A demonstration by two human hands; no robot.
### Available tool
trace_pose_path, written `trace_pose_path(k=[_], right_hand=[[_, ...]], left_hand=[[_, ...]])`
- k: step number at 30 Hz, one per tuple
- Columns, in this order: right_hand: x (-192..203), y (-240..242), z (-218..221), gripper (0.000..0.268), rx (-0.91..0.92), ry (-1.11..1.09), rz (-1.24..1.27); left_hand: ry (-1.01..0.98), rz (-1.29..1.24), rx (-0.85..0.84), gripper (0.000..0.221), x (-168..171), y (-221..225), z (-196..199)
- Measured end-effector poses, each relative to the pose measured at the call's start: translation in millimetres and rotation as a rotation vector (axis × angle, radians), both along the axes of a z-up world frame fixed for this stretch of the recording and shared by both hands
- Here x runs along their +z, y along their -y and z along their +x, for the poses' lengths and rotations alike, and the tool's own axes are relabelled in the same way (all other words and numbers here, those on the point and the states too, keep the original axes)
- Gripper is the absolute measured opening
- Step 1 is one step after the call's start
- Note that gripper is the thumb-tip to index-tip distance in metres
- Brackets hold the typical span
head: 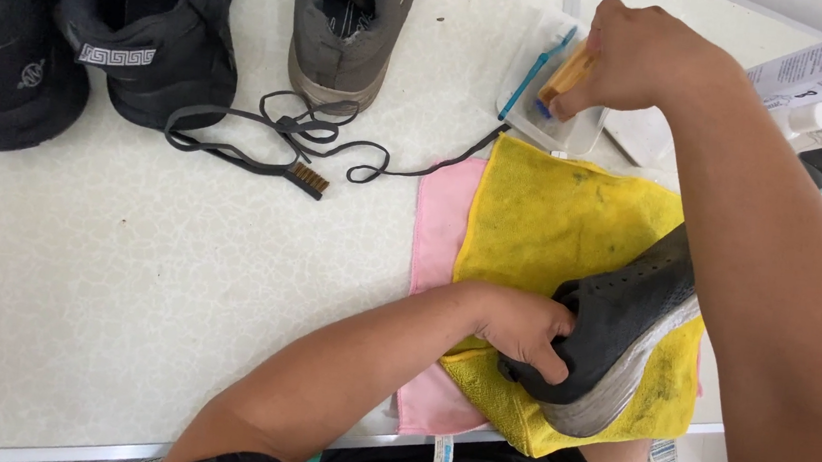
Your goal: Scrubbing the side sole of a shoe using a brush and cleaning solution.
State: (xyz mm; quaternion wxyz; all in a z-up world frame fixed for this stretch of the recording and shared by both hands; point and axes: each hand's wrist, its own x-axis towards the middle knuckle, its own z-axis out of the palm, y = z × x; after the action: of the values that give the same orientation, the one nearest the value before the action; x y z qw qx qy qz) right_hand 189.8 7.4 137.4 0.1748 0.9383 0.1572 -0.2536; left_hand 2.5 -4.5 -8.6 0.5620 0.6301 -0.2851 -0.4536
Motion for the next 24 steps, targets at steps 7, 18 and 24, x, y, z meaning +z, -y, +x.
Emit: trace_pose_path(k=[7, 18, 24], right_hand=[[7.6, 31.6, 2.8, 0.077, -0.049, 0.043, 0.192], [-7.3, 79.5, -14.4, 0.094, 0.209, 0.218, 0.509], [-22.3, 162.1, -50.7, 0.067, 0.453, 0.476, 0.77]], left_hand=[[0.021, 0.038, 0.0, 0.059, 4.2, -4.0, -1.3], [-0.243, -0.156, 0.091, 0.081, 0.3, -1.3, -2.3], [-0.492, -0.353, 0.236, 0.096, 2.3, 2.2, -5.3]])
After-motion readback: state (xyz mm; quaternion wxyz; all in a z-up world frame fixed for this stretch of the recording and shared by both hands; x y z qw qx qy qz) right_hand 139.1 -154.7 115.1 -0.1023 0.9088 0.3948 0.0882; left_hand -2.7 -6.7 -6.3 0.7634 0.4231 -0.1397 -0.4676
